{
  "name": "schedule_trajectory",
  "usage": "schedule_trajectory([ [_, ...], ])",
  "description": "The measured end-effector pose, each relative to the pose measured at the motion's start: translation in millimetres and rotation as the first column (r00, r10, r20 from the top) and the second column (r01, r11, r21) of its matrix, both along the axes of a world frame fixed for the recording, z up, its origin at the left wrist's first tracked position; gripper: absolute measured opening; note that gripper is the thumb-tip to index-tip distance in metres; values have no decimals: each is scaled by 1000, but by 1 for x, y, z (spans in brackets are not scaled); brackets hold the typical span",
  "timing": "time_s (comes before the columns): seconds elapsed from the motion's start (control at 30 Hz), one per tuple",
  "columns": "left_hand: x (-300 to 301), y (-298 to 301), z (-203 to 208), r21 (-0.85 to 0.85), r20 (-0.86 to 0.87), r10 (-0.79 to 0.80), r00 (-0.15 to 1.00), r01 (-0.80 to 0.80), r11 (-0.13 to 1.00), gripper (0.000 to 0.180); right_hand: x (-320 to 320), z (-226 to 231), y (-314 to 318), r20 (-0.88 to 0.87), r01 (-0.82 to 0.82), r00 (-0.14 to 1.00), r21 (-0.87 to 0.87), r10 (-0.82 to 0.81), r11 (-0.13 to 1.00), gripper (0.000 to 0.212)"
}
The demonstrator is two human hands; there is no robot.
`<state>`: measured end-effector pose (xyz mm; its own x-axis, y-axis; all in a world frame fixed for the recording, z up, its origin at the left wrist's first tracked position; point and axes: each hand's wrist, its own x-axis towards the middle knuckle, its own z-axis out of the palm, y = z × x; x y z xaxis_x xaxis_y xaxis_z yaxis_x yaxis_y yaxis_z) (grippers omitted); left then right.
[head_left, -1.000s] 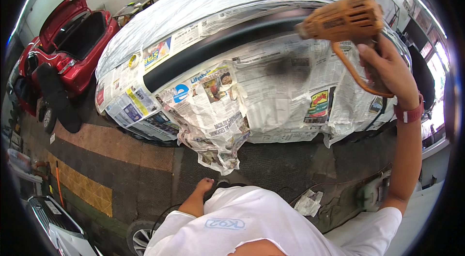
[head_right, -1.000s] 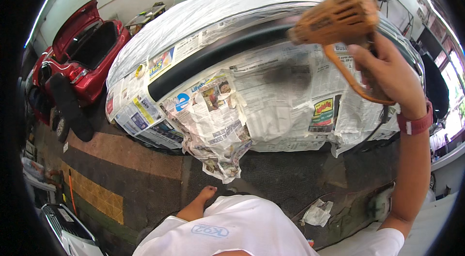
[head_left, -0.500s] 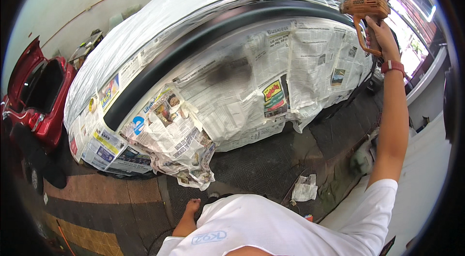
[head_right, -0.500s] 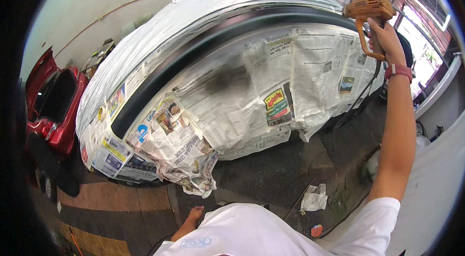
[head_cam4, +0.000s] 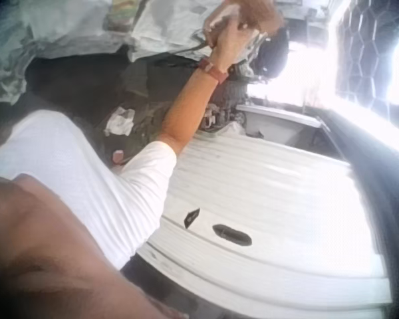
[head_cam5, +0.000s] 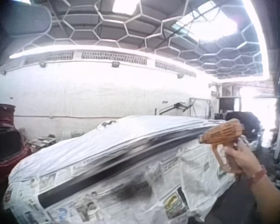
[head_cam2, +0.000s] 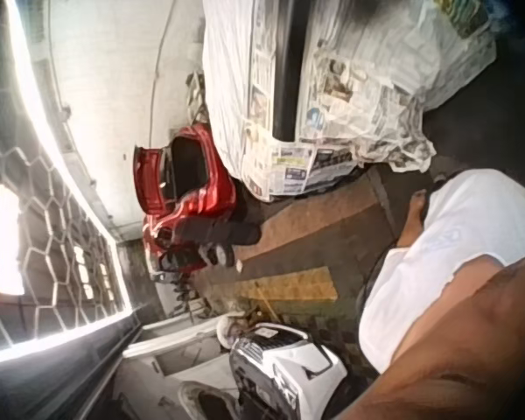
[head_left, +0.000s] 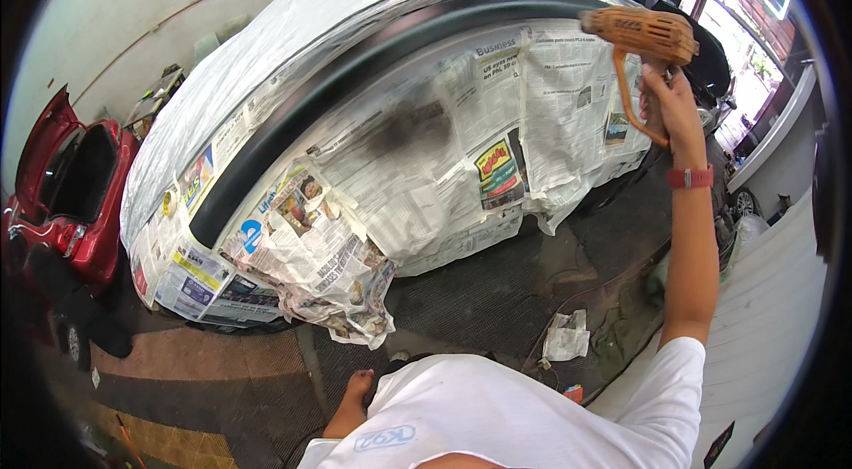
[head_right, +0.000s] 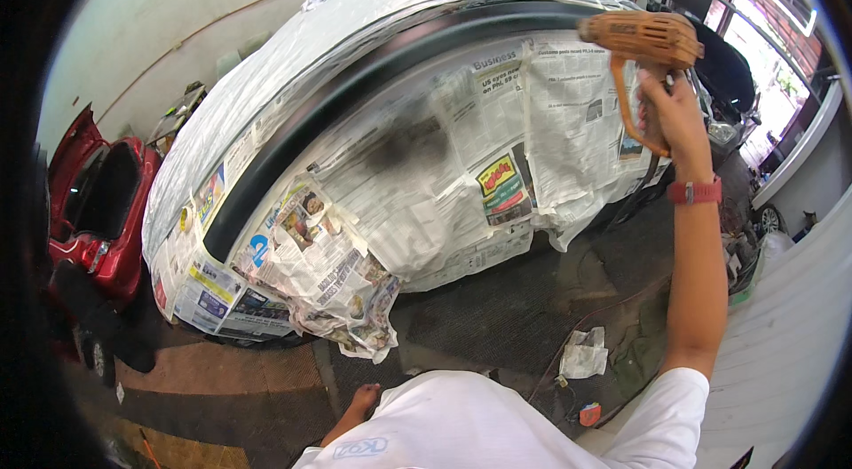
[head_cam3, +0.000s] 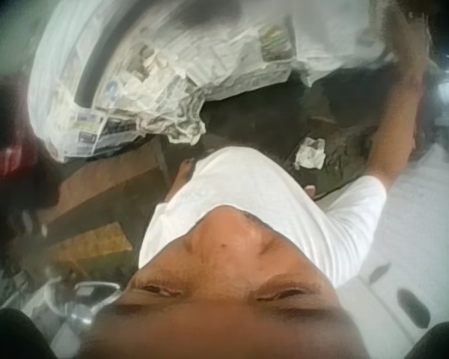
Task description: The person uses a spray gun to apply paint to a car bumper that is masked with newspaper and plastic. After spraying, the person uses a brush to wipe the painted surface. The task occurs in a workshop with other car parts visible.
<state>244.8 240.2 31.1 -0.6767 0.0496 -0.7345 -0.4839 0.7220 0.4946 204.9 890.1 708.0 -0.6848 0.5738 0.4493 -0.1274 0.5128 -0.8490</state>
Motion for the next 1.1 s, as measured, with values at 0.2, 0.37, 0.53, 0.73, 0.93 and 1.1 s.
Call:
schedule_trajectory([
  [0.2,-9,11,24,-26,-33,-35,999,34,999,48,-3,-42,-127,72,-254,963,-83,260,964,34],
  [0.37,-12,7,14,-13,34,12,999,-12,1000,47,-10,-65,-223,28,-504,863,24,504,863,43],
  [0.53,-2,3,26,-28,17,33,999,-33,999,47,-11,-106,-273,98,-825,547,-105,831,555,47],
  [0.73,12,-10,34,-63,47,93,995,-90,994,47,7,-116,-277,207,-853,460,-169,864,494,47],
  [0.93,28,-9,29,-100,-6,98,995,-98,990,49,29,-118,-229,57,-653,750,-93,659,752,40],
  [1.1,39,5,33,-93,-16,49,999,-50,994,54,54,-121,-197,-242,-176,962,-181,130,968,47],
])
